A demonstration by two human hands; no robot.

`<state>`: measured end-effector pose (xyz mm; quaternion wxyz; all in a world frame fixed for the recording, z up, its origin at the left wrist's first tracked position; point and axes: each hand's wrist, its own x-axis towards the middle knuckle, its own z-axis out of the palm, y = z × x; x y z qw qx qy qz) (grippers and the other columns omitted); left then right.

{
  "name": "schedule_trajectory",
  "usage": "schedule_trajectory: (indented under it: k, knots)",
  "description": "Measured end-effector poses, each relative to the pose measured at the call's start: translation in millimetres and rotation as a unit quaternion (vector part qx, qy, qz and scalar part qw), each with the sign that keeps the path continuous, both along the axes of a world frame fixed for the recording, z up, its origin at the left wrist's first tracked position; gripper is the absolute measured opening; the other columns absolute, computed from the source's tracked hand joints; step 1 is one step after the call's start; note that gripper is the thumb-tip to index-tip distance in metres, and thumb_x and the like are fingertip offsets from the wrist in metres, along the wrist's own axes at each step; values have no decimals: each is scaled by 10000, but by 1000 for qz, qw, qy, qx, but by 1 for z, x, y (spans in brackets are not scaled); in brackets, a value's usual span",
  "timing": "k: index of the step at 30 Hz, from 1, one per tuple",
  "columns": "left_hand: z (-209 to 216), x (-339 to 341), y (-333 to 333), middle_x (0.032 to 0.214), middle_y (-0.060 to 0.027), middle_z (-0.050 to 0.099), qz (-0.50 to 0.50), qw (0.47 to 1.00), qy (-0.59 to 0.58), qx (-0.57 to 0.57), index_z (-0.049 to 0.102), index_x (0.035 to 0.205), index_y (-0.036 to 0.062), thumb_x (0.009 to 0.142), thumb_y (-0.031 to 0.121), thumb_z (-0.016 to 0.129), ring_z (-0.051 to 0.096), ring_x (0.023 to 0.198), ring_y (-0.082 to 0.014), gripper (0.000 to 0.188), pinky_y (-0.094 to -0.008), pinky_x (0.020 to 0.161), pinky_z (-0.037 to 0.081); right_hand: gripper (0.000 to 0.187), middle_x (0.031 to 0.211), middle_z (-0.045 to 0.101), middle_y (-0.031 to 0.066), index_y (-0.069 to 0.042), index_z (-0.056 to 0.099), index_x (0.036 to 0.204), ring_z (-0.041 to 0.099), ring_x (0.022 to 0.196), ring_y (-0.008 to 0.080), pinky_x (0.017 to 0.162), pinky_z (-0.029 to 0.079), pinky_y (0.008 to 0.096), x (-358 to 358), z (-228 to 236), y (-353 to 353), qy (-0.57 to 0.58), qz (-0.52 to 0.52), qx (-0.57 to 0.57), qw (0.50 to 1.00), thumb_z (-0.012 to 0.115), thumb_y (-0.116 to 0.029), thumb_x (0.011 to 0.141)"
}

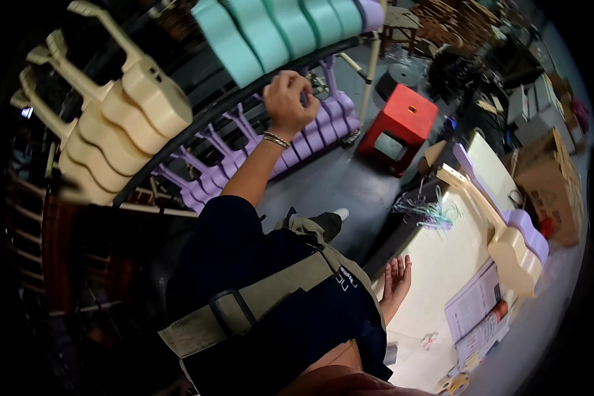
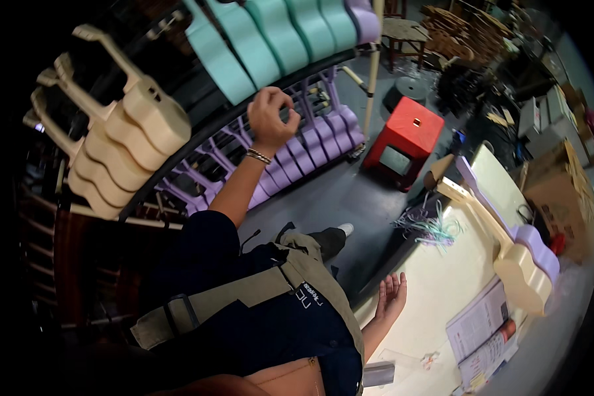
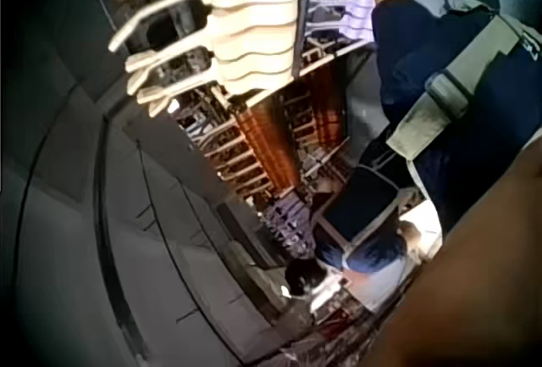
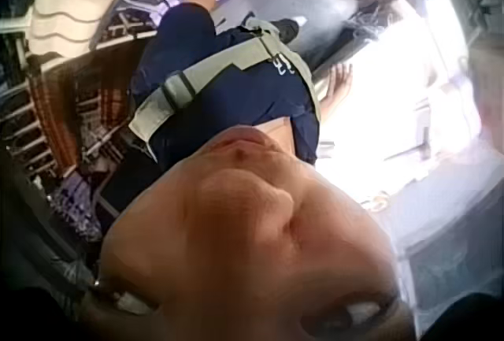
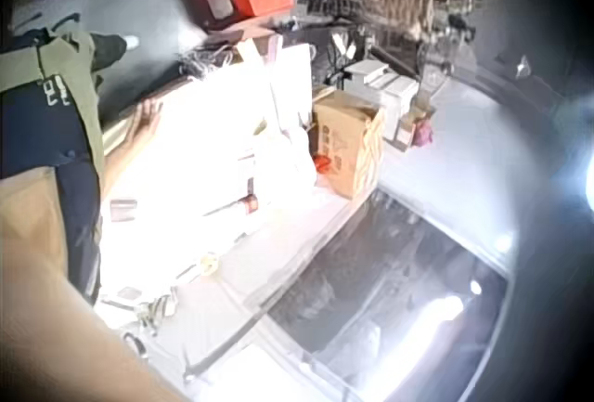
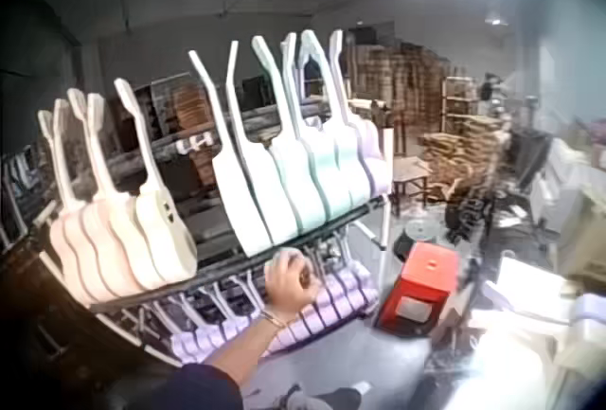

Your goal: The person sands the edges of light blue and cream-colored plastic parts using a sanding block. They handle the parts one at a time, rotating them to smooth different sides, and place the finished items on a nearby rack.

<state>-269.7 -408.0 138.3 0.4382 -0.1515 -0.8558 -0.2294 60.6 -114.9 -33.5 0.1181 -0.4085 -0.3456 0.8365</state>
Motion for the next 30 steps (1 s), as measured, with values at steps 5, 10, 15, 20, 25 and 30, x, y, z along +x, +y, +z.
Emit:
schedule_trajectory:
  k: [5, 10, 15, 20, 25, 30]
  knots:
    - [56, 5, -137, 975, -132, 528, 207, 972, 104, -42, 504, 983, 31, 709, 285, 680, 473, 942, -328, 413, -425, 850, 356, 500, 1086, 562, 71, -73, 433, 1285, 555, 950, 169, 854, 452, 338, -29, 6, -4, 21, 61, 15, 998, 532, -362, 888]
    - [108, -71, -291, 1179, -227, 504, 427, 889, 152, -66, 428, 1183, -64, 783, 375, 616, 426, 1130, -382, 622, -508, 1013, 234, 513, 1080, 574, 63, -78, 428, 1289, 558, 953, 176, 848, 451, 346, -45, 4, -24, 27, 108, -8, 994, 536, -377, 886]
    - [131, -110, -338, 1153, -250, 550, 473, 858, -180, 92, 475, 1142, -61, 834, 442, 529, 497, 1117, -391, 593, -518, 1039, 228, 423, 1017, 588, 18, -103, 473, 1234, 567, 901, 122, 820, 458, 297, -45, 9, -36, 13, 80, -24, 996, 523, -363, 904]
    - [142, -105, -333, 1104, -267, 566, 430, 882, -171, 92, 481, 1081, -60, 834, 426, 515, 538, 1057, -397, 546, -456, 934, 401, 427, 1040, 584, 24, -105, 479, 1249, 570, 907, 128, 832, 460, 284, -49, -6, -40, 6, 76, -46, 996, 526, -352, 904]
    - [179, -2, -295, 952, -280, 605, 376, 919, -86, -80, 486, 992, -74, 883, 429, 474, 586, 912, -417, 515, -457, 798, 457, 456, 1080, 587, 78, -67, 483, 1247, 580, 934, 164, 797, 479, 290, -59, -1, -59, -29, 84, -32, 996, 541, -342, 888]
    - [152, 95, -162, 1160, -189, 509, 33, 988, -149, 11, 497, 1177, -42, 932, 333, 458, 502, 1058, -294, 449, -332, 921, 363, 430, 1037, 595, 74, -35, 479, 1227, 595, 861, 147, 723, 499, 262, -47, -3, -58, -4, 69, -19, 997, 545, -302, 896]
